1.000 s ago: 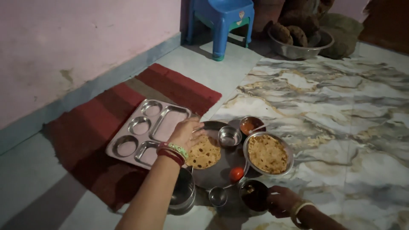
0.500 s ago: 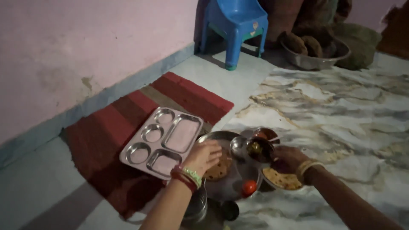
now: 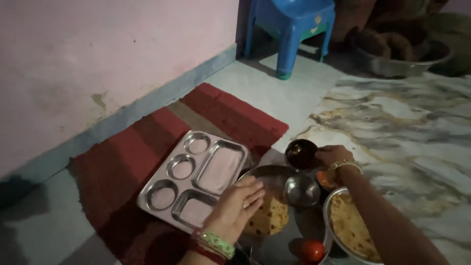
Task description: The person retrieves a stainless steel compartmentalized tray from a dish rack and places it on a floor mat. They then arrange flatbreads and small bowls containing food items onto the tray, followed by pouring a dark liquid from a large pot into a cup and placing it on the tray.
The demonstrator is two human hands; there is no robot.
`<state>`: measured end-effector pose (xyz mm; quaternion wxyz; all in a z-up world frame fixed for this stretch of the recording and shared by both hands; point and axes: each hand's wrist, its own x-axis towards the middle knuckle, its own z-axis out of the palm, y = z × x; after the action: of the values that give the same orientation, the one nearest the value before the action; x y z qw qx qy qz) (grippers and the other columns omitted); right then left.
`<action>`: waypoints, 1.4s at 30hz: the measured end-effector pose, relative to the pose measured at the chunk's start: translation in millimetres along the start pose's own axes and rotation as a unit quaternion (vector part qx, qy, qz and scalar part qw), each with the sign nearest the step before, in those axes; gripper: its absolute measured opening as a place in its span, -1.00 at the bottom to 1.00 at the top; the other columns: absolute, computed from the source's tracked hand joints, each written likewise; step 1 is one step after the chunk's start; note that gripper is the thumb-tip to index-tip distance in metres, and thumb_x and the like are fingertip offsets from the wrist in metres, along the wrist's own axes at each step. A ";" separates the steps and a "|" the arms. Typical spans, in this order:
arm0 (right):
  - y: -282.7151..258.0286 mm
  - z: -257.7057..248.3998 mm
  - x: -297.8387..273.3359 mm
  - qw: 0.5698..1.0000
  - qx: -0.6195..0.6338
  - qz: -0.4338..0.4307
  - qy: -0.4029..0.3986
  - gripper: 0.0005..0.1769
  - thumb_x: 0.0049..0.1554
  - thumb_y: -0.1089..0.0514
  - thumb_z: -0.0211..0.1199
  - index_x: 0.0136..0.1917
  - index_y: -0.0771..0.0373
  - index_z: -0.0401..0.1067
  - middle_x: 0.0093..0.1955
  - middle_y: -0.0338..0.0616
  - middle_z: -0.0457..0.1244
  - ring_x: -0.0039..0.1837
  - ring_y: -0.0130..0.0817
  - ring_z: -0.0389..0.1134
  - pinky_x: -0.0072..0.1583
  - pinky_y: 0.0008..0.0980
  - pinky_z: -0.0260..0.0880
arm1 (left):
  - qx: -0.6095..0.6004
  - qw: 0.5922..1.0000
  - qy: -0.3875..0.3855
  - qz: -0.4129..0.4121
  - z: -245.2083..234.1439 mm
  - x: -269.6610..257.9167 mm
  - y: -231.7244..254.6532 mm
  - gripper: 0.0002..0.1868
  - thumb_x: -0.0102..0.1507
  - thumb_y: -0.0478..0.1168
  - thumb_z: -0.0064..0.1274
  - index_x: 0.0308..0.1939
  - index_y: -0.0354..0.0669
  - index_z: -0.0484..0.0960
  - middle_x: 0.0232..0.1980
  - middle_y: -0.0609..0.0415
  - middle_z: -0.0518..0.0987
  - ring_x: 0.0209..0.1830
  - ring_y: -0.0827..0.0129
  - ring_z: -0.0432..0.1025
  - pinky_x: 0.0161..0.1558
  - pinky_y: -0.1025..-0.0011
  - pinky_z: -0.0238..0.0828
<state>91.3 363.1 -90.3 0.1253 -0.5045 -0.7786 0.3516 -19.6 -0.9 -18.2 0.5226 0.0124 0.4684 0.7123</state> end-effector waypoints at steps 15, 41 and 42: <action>-13.2 30.5 30.7 0.990 -0.119 0.076 0.016 -0.67 -0.06 0.00 0.41 0.01 -0.04 0.70 0.06 -0.07 0.48 0.11 -0.03 0.51 0.25 -0.17 0.48 | -0.080 0.997 -0.013 -0.008 26.4 54.7 -17.8 -0.38 0.32 -0.30 -0.19 0.49 -0.32 0.19 0.49 -0.13 0.36 0.46 0.14 0.30 0.40 0.27 0.22; -105.7 40.8 -256.4 0.872 0.003 -0.300 -0.387 -0.49 0.11 0.02 0.29 0.34 0.04 0.46 0.20 -0.19 0.44 0.21 -0.33 0.49 0.23 -0.28 0.52 | 0.364 0.926 0.061 0.076 -94.0 -20.5 26.2 -0.51 0.25 -0.32 0.02 0.29 -0.27 0.52 0.15 0.04 0.63 0.03 0.44 0.52 0.05 0.49 0.44; -112.1 39.3 -272.1 0.856 0.038 -0.310 -0.412 -0.42 0.07 -0.01 0.35 0.37 0.07 0.45 0.25 -0.11 0.43 0.31 -0.27 0.45 0.30 -0.25 0.47 | 0.362 0.928 0.060 0.069 -103.1 -18.9 26.4 -0.51 0.25 -0.32 0.05 0.28 -0.28 0.53 0.10 0.06 0.65 -0.06 0.48 0.52 -0.07 0.53 0.45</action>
<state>116.6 81.5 0.3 -0.0853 -0.0404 -0.8610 0.4998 -82.7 -83.0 -49.2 0.4032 0.1900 0.7231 0.5277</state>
